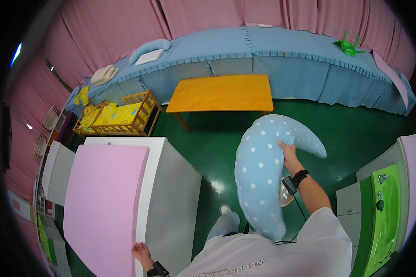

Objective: The person picks up a metal tray, a plastic bowl, and a small green chair, then places a curved pillow on a bed before starting to assemble a pink plastic chair by inserting metal legs into its base.

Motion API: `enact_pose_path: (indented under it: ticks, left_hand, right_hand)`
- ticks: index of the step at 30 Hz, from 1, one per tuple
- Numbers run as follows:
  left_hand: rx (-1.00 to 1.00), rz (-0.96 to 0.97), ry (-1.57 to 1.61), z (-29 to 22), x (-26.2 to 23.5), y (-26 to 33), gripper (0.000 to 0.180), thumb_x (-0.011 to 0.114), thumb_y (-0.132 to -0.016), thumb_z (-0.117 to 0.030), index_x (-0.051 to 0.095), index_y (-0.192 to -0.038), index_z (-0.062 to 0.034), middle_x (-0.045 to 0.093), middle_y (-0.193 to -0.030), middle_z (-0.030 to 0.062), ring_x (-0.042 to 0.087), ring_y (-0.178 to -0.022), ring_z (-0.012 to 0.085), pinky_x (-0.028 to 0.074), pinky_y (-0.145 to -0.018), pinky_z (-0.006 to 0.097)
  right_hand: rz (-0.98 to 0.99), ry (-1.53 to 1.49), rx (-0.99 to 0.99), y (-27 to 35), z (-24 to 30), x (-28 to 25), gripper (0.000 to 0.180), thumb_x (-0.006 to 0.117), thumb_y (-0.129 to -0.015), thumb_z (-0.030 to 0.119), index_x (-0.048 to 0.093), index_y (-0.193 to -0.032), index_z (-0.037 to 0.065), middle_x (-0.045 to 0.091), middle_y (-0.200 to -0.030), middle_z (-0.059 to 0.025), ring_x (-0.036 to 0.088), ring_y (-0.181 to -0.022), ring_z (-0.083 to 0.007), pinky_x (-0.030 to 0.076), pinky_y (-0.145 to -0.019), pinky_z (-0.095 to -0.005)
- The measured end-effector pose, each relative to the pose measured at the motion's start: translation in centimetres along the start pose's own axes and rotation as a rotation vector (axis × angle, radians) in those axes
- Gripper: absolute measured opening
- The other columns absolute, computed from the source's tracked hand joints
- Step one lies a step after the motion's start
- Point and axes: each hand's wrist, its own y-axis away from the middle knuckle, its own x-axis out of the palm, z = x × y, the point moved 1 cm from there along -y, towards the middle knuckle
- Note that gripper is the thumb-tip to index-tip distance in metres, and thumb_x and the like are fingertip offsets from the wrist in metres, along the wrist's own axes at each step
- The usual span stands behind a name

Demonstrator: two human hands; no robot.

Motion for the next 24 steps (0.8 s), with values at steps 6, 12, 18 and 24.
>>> enact_pose_path:
  ticks: [6,12,18,24]
  left_hand:
    - [-0.507,0.948,-0.83,25.1,22.9,11.1,0.033,0.049,-0.092,-0.033,0.054,-0.114,-0.009,0.061,-0.112,0.015,0.061,-0.093,0.031,0.05,-0.078,0.046]
    - [-0.566,1.371,-1.279,48.5,37.6,18.7,0.071,0.063,-0.085,-0.037,0.029,-0.138,-0.0041,0.042,-0.136,0.0137,0.046,-0.118,0.0237,0.039,-0.097,0.04]
    - [-0.419,1.524,-1.101,56.0,52.3,19.9,0.078,0.076,-0.075,-0.022,0.031,-0.135,0.0009,0.048,-0.126,0.0162,0.049,-0.115,0.0247,0.041,-0.097,0.037]
    - [-0.299,1.4,-1.059,61.9,63.1,16.0,0.072,0.075,-0.077,-0.018,0.034,-0.133,0.0008,0.051,-0.123,0.0156,0.051,-0.112,0.0248,0.042,-0.095,0.036]
  right_hand:
    - [-0.21,-0.187,-0.25,-9.3,2.5,1.1,0.046,0.057,-0.086,0.003,0.041,-0.129,0.001,0.054,-0.121,-0.0121,0.055,-0.106,-0.0259,0.047,-0.089,-0.0387]
    - [-0.453,-0.208,-0.412,-18.9,6.5,6.3,0.05,0.058,-0.085,0.0,0.039,-0.131,-0.001,0.05,-0.129,-0.012,0.052,-0.112,-0.0255,0.043,-0.095,-0.0368]
    - [-0.501,-0.317,-0.432,-28.5,11.1,10.8,0.052,0.058,-0.086,0.002,0.036,-0.133,0.0,0.047,-0.131,-0.0113,0.048,-0.116,-0.0246,0.041,-0.096,-0.0362]
    - [-0.376,-0.218,-0.506,-43.9,11.8,17.8,0.054,0.06,-0.086,0.004,0.034,-0.133,-0.005,0.046,-0.132,-0.0145,0.048,-0.117,-0.0241,0.039,-0.098,-0.0355]
